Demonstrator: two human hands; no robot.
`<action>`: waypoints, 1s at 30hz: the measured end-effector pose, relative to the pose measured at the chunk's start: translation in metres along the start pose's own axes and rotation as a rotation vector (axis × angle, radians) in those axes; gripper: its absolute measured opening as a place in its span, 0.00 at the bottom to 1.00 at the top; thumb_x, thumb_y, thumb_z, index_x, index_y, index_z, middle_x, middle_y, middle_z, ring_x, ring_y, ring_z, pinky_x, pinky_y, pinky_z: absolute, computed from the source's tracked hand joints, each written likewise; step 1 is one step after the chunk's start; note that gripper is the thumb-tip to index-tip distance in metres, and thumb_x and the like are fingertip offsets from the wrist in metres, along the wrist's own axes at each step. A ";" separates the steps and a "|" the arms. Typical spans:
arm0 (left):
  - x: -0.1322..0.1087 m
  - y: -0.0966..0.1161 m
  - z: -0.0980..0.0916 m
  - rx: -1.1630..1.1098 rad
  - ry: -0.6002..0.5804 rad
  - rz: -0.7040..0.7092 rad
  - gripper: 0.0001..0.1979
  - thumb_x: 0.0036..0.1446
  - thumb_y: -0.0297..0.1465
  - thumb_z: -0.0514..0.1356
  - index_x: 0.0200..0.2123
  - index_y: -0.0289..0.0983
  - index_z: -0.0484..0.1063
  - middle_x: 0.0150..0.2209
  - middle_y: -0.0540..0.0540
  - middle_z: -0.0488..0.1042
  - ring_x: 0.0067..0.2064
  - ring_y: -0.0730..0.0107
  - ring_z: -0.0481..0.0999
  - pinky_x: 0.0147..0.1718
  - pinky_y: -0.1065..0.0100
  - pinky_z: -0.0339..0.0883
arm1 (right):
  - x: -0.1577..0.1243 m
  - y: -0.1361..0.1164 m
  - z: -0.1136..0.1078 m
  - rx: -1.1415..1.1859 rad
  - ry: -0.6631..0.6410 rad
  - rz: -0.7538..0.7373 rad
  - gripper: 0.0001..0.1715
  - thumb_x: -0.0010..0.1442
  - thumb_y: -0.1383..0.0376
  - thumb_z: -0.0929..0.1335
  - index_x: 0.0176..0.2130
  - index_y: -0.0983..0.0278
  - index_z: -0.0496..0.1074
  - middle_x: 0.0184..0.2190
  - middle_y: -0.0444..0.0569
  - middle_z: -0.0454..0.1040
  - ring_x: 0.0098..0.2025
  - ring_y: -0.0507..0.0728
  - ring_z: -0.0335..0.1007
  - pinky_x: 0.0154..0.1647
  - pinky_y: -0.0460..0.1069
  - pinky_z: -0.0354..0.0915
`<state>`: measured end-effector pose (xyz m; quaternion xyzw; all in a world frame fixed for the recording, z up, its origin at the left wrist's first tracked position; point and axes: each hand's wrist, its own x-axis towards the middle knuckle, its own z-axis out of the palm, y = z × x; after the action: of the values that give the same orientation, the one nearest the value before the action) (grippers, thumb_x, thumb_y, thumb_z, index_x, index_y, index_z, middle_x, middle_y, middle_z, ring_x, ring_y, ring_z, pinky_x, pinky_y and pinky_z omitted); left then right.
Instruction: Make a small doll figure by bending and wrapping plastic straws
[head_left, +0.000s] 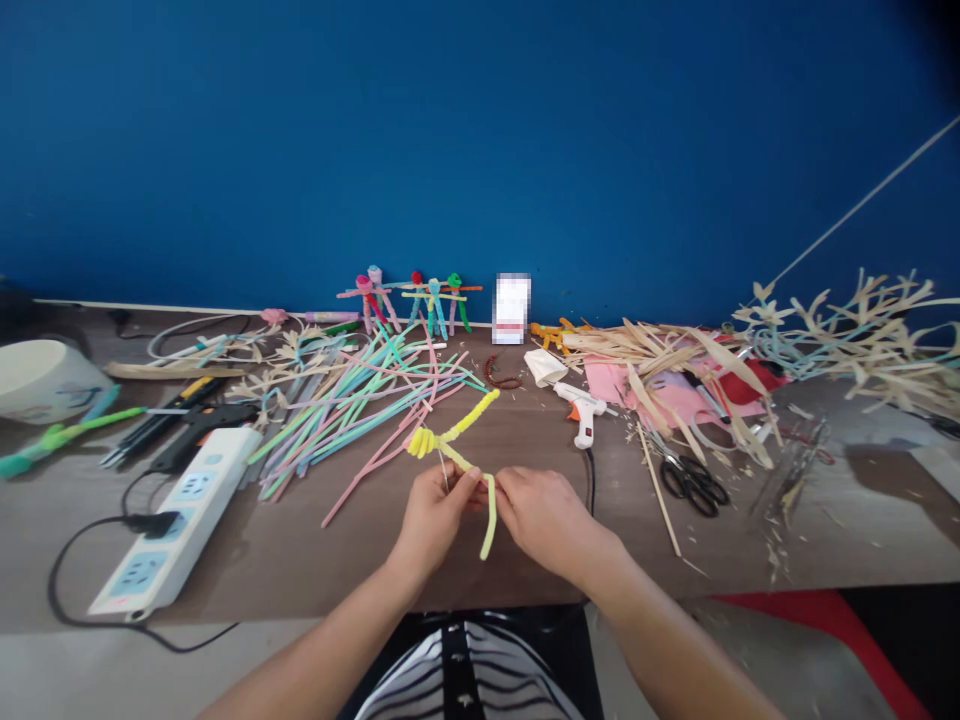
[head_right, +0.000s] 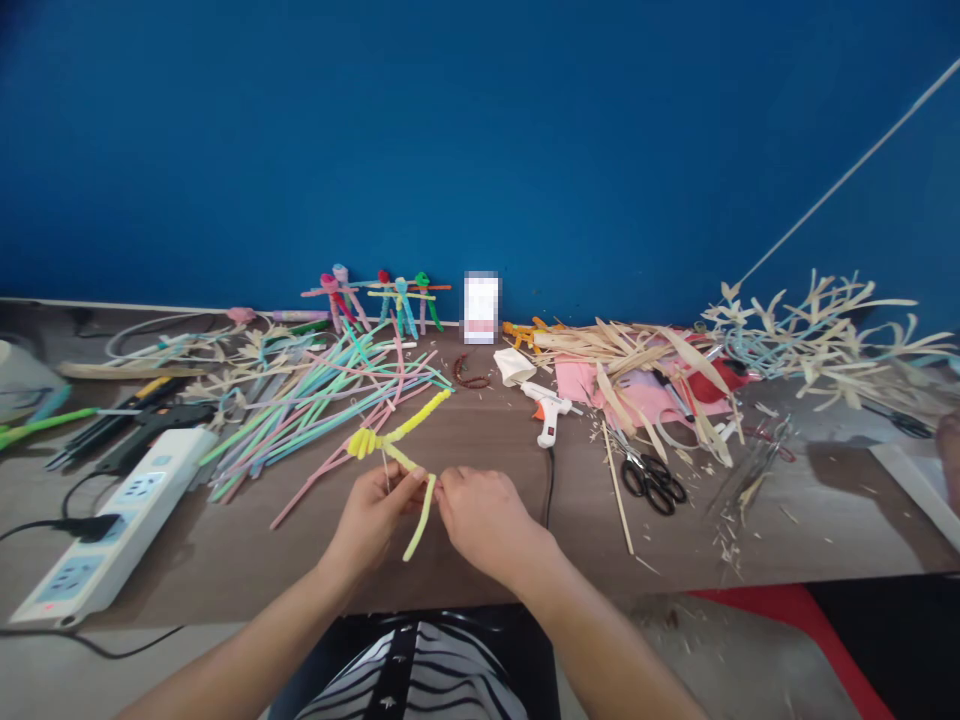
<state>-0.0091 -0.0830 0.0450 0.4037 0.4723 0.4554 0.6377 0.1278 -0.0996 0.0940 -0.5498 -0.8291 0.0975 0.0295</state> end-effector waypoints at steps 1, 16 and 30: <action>0.000 0.000 0.000 0.002 -0.005 -0.002 0.11 0.46 0.37 0.60 0.24 0.32 0.69 0.23 0.45 0.74 0.26 0.69 0.73 0.27 0.70 0.67 | 0.000 0.000 0.000 -0.016 -0.010 -0.008 0.12 0.61 0.67 0.56 0.32 0.64 0.65 0.28 0.48 0.71 0.30 0.54 0.68 0.28 0.47 0.54; -0.002 0.006 0.002 0.024 -0.026 -0.031 0.11 0.45 0.36 0.60 0.23 0.32 0.69 0.22 0.47 0.74 0.24 0.71 0.73 0.26 0.71 0.66 | -0.003 0.000 0.002 -0.095 -0.067 -0.043 0.10 0.54 0.74 0.59 0.35 0.65 0.65 0.29 0.49 0.71 0.29 0.56 0.68 0.28 0.48 0.56; 0.002 0.005 0.004 -0.201 0.052 -0.098 0.11 0.44 0.35 0.62 0.25 0.32 0.68 0.23 0.46 0.75 0.24 0.74 0.72 0.24 0.75 0.65 | -0.001 0.009 0.017 0.299 0.265 0.074 0.08 0.57 0.63 0.62 0.36 0.63 0.68 0.27 0.46 0.73 0.27 0.51 0.68 0.28 0.44 0.55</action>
<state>-0.0062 -0.0797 0.0499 0.3022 0.4598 0.4790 0.6839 0.1335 -0.0992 0.0754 -0.5772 -0.7736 0.1472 0.2162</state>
